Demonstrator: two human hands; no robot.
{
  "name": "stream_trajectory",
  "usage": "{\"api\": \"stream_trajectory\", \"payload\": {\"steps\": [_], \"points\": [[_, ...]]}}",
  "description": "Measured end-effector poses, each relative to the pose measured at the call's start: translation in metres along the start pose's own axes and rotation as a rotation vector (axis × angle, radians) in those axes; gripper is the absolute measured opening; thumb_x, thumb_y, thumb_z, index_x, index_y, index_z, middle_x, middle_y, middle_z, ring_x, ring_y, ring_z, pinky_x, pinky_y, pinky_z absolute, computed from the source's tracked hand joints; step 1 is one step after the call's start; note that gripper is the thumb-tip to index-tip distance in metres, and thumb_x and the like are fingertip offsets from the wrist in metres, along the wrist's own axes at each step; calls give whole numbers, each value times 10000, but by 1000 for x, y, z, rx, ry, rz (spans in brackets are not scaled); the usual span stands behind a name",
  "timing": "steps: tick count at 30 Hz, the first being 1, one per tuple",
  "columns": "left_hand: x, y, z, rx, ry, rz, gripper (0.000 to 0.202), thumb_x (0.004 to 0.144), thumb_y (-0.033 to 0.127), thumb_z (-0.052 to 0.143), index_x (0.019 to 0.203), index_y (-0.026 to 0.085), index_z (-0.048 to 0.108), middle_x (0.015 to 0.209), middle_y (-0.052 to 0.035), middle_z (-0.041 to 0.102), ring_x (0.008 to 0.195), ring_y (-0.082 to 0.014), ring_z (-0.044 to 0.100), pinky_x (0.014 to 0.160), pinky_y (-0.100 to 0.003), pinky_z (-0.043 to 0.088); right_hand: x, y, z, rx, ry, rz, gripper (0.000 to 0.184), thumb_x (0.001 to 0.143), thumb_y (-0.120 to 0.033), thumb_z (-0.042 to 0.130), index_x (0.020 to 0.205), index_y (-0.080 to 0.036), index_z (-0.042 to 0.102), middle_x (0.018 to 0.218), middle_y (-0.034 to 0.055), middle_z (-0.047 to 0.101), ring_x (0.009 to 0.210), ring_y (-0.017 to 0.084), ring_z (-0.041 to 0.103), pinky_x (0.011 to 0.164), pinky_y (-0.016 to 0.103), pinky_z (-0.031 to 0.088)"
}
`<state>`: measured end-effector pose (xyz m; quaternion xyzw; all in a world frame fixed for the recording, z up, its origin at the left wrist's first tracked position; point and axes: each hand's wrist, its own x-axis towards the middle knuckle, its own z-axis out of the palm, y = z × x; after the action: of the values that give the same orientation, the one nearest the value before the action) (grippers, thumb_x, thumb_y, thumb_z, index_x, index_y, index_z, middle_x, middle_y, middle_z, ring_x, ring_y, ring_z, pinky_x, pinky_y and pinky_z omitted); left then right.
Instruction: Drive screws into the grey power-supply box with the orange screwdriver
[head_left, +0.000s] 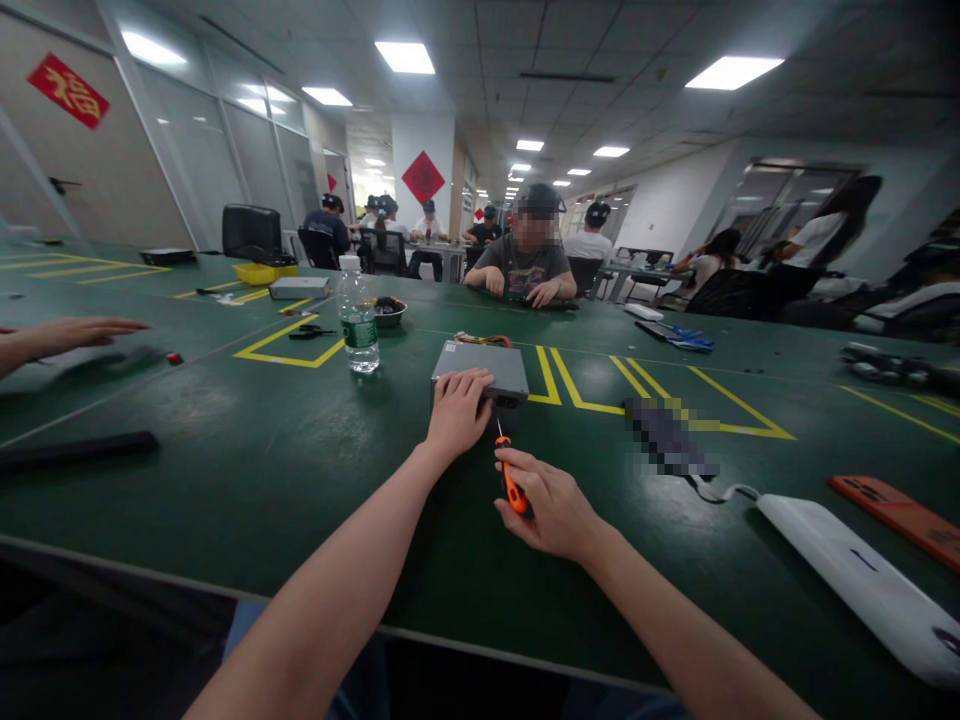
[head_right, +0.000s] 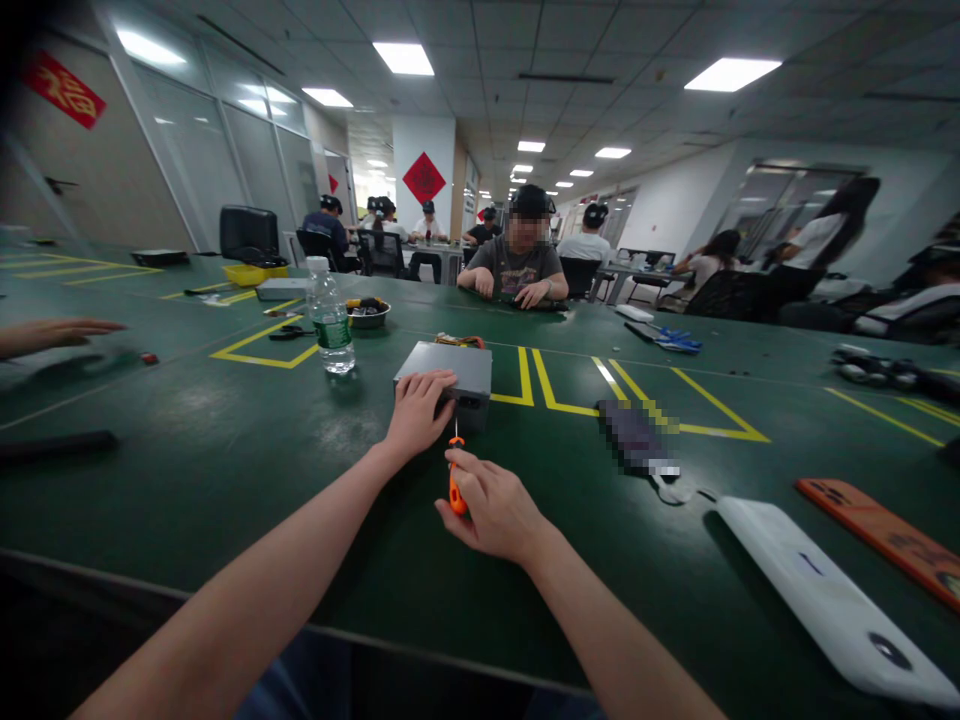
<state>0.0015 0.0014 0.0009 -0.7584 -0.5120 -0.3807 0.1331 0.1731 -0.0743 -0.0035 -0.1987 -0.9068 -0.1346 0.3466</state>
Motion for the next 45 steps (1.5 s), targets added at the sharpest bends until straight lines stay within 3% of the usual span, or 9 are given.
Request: {"api": "stream_trajectory", "payload": {"steps": [6,10,14,19,24,30,39,45], "points": [[0,0,0,-13,10,4,297,842,241,452,1135,246,493,1242,-9,541,1183,-180,430,1048,-380,238,-1,0,0,-33,11,9,242,867,-283,461,1054,-137,415,1103,199,562,954,229,608,725,343,534],[0,-1,1,-7,8,7,313,824,234,470,1136,246,493,1246,-8,536,1180,-184,430,1047,-380,238,3,-4,-1,-92,-74,-45,319,878,-346,429,1110,-129,460,1155,204,534,997,249,583,760,356,523],[0,0,1,-5,-6,4,328,818,245,476,1146,244,490,1254,-13,531,1191,-191,421,1054,-384,228,5,-7,-2,-103,-122,-80,314,885,-293,396,1141,-136,488,1193,205,507,1016,247,571,777,351,506],[1,1,1,3,-11,1,343,810,277,495,1151,247,486,1262,-19,524,1197,-204,417,1056,-394,226,3,-4,2,-111,-50,-53,301,874,-381,459,1029,-128,506,1116,191,558,848,205,610,686,319,516],[0,0,1,2,-5,21,361,805,256,486,1166,242,483,1263,-22,523,1200,-205,415,1058,-396,216,4,-5,3,-48,-19,-30,330,860,-415,485,1002,-117,490,1097,194,561,934,228,590,736,321,511],[0,-1,3,-13,-3,19,395,812,158,423,1193,249,475,1289,0,508,1216,-170,405,1076,-376,189,5,-6,-1,-95,-123,-78,313,883,-326,415,1141,-161,479,1174,181,509,945,225,579,751,346,495],[-2,-3,6,-16,44,54,379,841,186,414,1214,237,456,1280,-28,513,1216,-178,413,1072,-389,199,2,-4,4,-45,68,-51,303,891,-311,424,1098,-91,419,1128,220,545,962,225,575,758,327,499],[-4,-2,7,-36,119,47,272,813,227,486,1083,227,518,1263,-69,498,1215,-205,411,1061,-412,227,3,-6,0,-128,-11,-91,238,885,-283,428,1082,-171,500,1153,173,524,963,212,562,769,328,479]]}}
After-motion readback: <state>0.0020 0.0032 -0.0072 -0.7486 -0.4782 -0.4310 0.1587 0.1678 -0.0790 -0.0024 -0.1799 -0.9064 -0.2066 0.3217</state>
